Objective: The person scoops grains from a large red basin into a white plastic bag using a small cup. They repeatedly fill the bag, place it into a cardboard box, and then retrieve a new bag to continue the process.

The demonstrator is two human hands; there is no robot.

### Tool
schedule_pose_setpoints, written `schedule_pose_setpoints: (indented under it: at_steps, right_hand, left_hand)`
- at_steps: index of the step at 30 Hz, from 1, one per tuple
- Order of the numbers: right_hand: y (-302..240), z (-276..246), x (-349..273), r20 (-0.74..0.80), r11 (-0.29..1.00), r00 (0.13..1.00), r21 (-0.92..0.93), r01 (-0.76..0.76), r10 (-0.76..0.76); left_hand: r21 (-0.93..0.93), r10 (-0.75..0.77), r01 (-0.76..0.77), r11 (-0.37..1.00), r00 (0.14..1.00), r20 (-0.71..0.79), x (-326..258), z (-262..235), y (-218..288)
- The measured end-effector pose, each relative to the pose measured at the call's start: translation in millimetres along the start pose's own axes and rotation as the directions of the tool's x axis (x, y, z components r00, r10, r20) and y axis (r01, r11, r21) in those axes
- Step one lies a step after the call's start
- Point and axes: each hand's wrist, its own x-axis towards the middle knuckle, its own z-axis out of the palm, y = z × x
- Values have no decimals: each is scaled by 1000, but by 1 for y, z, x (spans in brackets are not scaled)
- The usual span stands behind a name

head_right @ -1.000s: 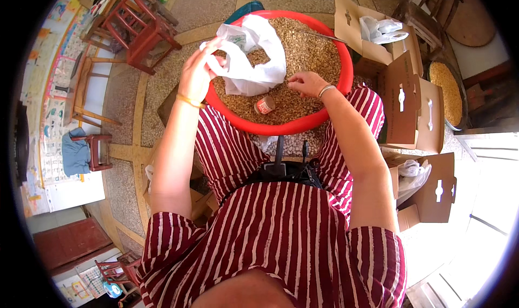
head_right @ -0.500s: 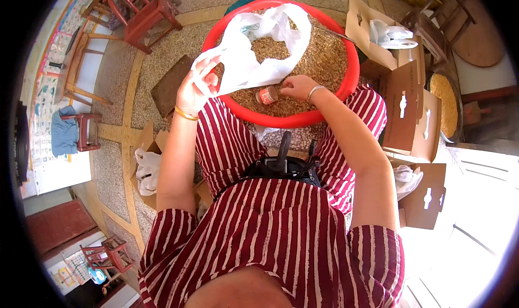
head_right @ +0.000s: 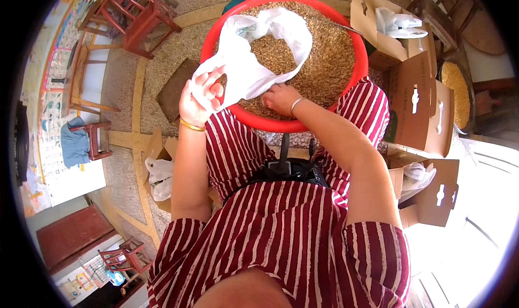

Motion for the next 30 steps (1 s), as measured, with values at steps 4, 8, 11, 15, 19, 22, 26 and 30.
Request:
schedule_pose_setpoints:
  at_steps: [4,8,11,15,19,22,26,30]
  right_hand:
    - [10,-11,6,166,983,976,98,-156,139]
    - [16,-25,3,251,971,941,11,-239,229]
    - [6,-50,-5,133,985,977,13,-170,167]
    - [-2,-57,-5,340,896,830,-126,-425,442]
    - [3,-45,-6,326,873,815,-87,-479,479]
    - [23,-30,-9,294,899,853,-58,-435,432]
    - [34,-27,-14,246,907,880,5,-420,407]
    - [59,-31,-16,171,870,853,-97,-484,493]
  left_hand:
    - [11,37,-37,999,999,10,-1,1,-1]
    - [-1,89,-89,996,996,-1,1,-1,-3]
    - [84,98,-97,992,995,-16,-2,-6,-5]
    - [116,80,-86,990,996,50,-4,-8,-3]
    - [170,113,-122,978,991,66,-4,-8,-5]
    - [151,132,-139,979,990,55,-5,-10,-6]
    - [153,159,-166,974,986,56,-8,-10,-5]
    - [154,166,-164,974,986,3,-7,-9,-6]
